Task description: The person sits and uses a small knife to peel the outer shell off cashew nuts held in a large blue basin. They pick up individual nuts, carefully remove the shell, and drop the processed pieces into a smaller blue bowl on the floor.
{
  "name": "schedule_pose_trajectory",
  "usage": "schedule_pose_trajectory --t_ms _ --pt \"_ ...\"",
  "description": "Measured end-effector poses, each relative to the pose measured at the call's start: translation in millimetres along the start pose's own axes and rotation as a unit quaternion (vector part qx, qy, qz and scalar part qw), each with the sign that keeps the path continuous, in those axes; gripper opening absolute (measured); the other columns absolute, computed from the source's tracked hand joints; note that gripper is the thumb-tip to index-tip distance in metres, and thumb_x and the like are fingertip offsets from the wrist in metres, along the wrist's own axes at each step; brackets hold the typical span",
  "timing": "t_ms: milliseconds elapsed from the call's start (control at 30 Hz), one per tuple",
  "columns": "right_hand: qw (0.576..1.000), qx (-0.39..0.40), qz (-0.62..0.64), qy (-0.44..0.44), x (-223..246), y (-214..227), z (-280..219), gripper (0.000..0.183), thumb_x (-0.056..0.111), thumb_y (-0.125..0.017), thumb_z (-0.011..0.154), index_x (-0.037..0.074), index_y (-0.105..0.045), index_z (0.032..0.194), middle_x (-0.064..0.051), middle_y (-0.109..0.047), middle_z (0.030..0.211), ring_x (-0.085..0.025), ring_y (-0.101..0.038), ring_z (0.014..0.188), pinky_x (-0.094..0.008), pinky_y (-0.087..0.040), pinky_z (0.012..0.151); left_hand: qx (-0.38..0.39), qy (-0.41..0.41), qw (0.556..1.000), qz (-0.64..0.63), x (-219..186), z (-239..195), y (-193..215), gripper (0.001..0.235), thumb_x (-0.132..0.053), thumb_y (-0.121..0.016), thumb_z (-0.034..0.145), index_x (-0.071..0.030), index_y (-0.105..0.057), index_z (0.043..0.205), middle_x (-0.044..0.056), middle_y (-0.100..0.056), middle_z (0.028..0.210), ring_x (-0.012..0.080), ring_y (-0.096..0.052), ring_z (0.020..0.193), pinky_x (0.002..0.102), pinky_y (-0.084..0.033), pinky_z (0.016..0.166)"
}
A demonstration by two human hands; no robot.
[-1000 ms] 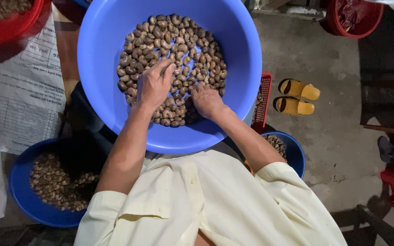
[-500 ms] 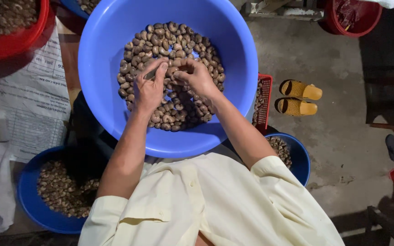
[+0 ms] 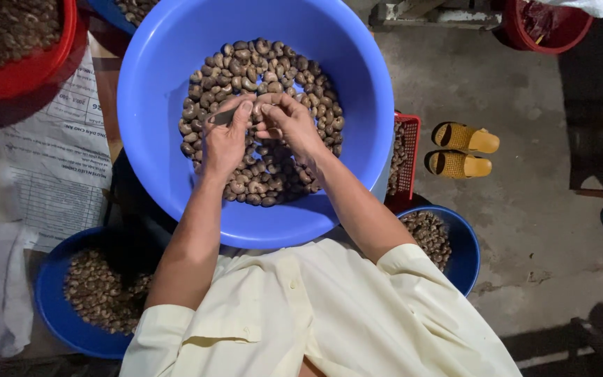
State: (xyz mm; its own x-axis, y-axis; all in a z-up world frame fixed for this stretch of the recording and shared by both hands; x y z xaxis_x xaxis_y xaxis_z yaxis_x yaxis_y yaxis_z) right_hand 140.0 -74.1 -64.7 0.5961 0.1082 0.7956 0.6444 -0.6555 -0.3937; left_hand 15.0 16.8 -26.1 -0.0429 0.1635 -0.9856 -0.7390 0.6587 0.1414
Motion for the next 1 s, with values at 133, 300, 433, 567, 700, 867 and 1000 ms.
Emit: schedule_pose_trajectory --t_ms 133,300,433,567,700,867,1000 --pt "0.999 0.010 -0.029 0.036 10.2 -8.0 -9.5 0.040 0.004 -0.074 0.091 -0.003 -0.062 0.129 -0.021 -0.073 0.100 -0.024 -0.077 0.079 -0.038 -0.072 0.071 -0.013 0.024 0.999 -0.046 9.3 0.1 -3.6 0.030 -0.023 -0.057 0.114 0.001 -0.070 0.127 0.033 -0.071 0.110 0.0434 -0.073 0.101 0.051 -0.066 0.081" --pt "0.983 0.026 -0.154 0.095 11.4 -5.0 -8.5 0.048 0.003 -0.081 0.087 -0.002 -0.061 0.130 -0.016 -0.072 0.096 -0.017 -0.073 0.080 -0.031 -0.071 0.068 -0.029 0.046 0.994 -0.093 12.4 -0.8 -3.8 0.030 -0.021 -0.060 0.112 0.005 -0.070 0.124 0.036 -0.069 0.113 0.0421 -0.073 0.099 0.050 -0.067 0.079" --pt "0.976 0.024 -0.184 0.119 11.1 0.4 -4.4 0.041 0.006 -0.080 0.090 0.002 -0.067 0.128 -0.016 -0.074 0.095 -0.019 -0.072 0.083 -0.033 -0.067 0.067 -0.002 0.065 0.993 -0.096 -2.4 -0.8 -5.0 0.030 -0.026 -0.063 0.111 0.000 -0.074 0.122 0.028 -0.072 0.116 0.0316 -0.074 0.099 0.041 -0.068 0.081" --pt "0.980 0.029 -0.165 0.107 19.0 -2.1 -10.5 0.044 0.005 -0.083 0.088 0.003 -0.067 0.129 -0.014 -0.075 0.097 -0.016 -0.071 0.082 -0.029 -0.066 0.067 0.009 0.072 0.991 -0.110 10.1 -2.0 -8.4 0.028 -0.026 -0.065 0.110 -0.003 -0.073 0.124 0.027 -0.072 0.120 0.0304 -0.074 0.104 0.043 -0.067 0.085" --pt "0.987 0.044 -0.126 0.084 8.5 5.0 -1.4 0.044 0.006 -0.082 0.089 0.005 -0.067 0.130 -0.011 -0.075 0.095 -0.014 -0.072 0.078 -0.026 -0.067 0.065 -0.011 0.084 0.990 -0.114 -7.1 -1.9 -3.8 0.032 -0.030 -0.062 0.111 -0.002 -0.073 0.123 0.028 -0.070 0.122 0.0393 -0.072 0.110 0.049 -0.066 0.087" --pt "0.988 0.064 -0.118 0.076 17.0 4.2 -4.9 0.047 0.005 -0.081 0.090 0.003 -0.064 0.134 -0.010 -0.071 0.093 -0.015 -0.071 0.072 -0.027 -0.068 0.062 0.012 0.096 0.990 -0.106 -6.5 -1.6 -2.9 0.030 -0.031 -0.064 0.110 -0.006 -0.074 0.124 0.027 -0.070 0.125 0.0404 -0.069 0.114 0.049 -0.066 0.089" --pt "0.981 0.076 -0.153 0.090 31.8 -0.2 -16.3 0.044 0.008 -0.080 0.093 0.004 -0.065 0.134 -0.014 -0.073 0.094 -0.017 -0.073 0.073 -0.030 -0.068 0.062 0.003 0.079 0.992 -0.097 -10.8 -0.2 -1.6 0.029 -0.029 -0.064 0.111 -0.004 -0.075 0.123 0.028 -0.071 0.120 0.0433 -0.070 0.111 0.050 -0.066 0.085"
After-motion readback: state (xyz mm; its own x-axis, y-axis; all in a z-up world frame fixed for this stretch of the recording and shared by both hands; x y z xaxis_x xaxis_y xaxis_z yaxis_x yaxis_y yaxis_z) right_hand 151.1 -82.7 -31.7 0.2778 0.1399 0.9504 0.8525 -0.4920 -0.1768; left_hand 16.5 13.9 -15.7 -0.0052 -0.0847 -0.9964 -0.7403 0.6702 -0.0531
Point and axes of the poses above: each hand's wrist, its own z-axis towards the middle knuckle, its own y-axis out of the back of the hand, x = y × z, the point moved 2 cm from there along z, towards the middle knuckle
